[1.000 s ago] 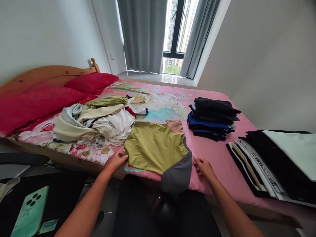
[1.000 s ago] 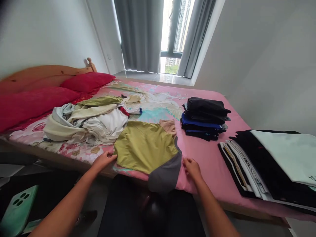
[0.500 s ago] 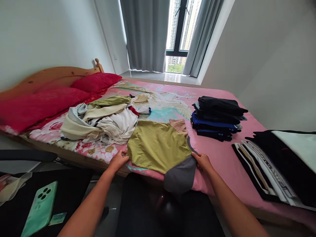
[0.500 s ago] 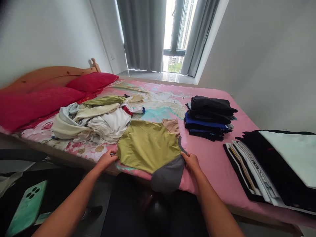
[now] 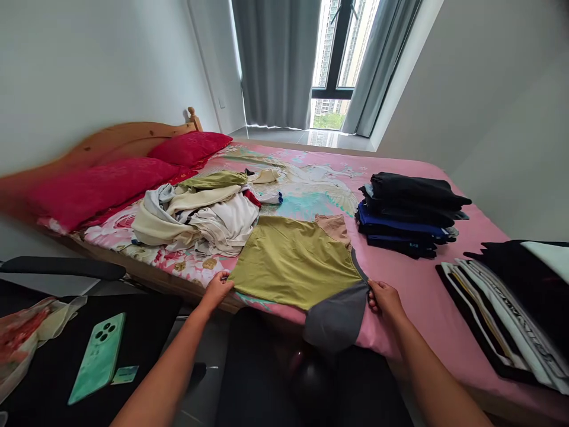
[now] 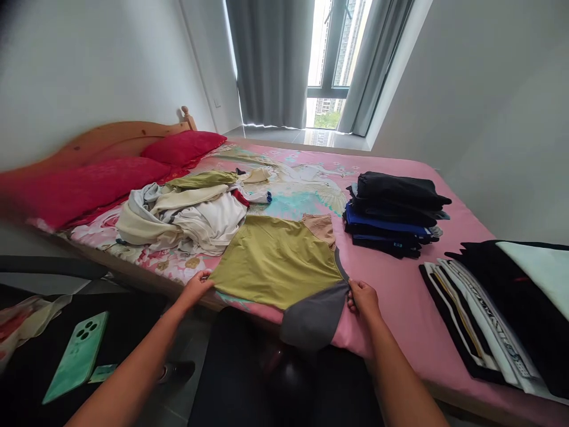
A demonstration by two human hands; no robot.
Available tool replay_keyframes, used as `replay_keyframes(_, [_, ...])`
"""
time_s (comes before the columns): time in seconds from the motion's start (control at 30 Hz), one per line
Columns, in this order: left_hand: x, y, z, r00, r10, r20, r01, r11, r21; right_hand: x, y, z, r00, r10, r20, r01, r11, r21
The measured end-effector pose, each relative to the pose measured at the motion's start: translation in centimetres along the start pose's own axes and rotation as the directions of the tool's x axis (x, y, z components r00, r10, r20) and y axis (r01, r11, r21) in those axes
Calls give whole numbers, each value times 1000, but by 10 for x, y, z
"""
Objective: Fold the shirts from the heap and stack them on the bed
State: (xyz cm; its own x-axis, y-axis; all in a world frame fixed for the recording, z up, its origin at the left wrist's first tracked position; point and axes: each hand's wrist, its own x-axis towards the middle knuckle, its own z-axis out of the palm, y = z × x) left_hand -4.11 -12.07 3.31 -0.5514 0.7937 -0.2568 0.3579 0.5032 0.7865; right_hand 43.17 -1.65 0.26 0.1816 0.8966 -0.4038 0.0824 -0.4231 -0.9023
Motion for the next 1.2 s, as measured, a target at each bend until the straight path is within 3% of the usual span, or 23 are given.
replay_keyframes(0.23, [-12,-7,-7,982,-135,135,152,981,-123,0,-1,-2,997,49,51,-46,998,-48])
replay_keyframes(0.43, [-12,10,3,993,-111,44,116,987,-114,-4,-3,2,999,29,44,-28,999,-24])
replay_keyframes(0.63, [-15,1,-7,995,2,-96,6,996,84,-3,-2,1,998,30,54,-29,999,-16])
replay_keyframes(0.77, [-14,-6,-12,981,134,-140,-71,921,382,-4,-1,2,1000,-16,21,17,1000,-13])
replay_keyframes(0.83, [-11,-2,-6,959,238,-155,-147,882,447,-5,-2,3,998,-54,-9,54,997,-46])
replay_keyframes(0.93, [-6,20,15,904,414,-105,-332,836,437,-3,-4,6,996,-84,8,85,992,-93])
replay_keyframes(1.0, [-6,48,38,862,507,-24,-453,790,413,0,-5,7,996,-90,18,91,991,-101])
replay_keyframes(1.1, [-9,104,83,775,621,121,-615,697,369,5,-4,8,995,-103,-8,102,989,-103])
replay_keyframes(1.2, [-9,167,138,656,694,295,-754,592,284,8,-2,9,991,-131,-33,127,985,-113])
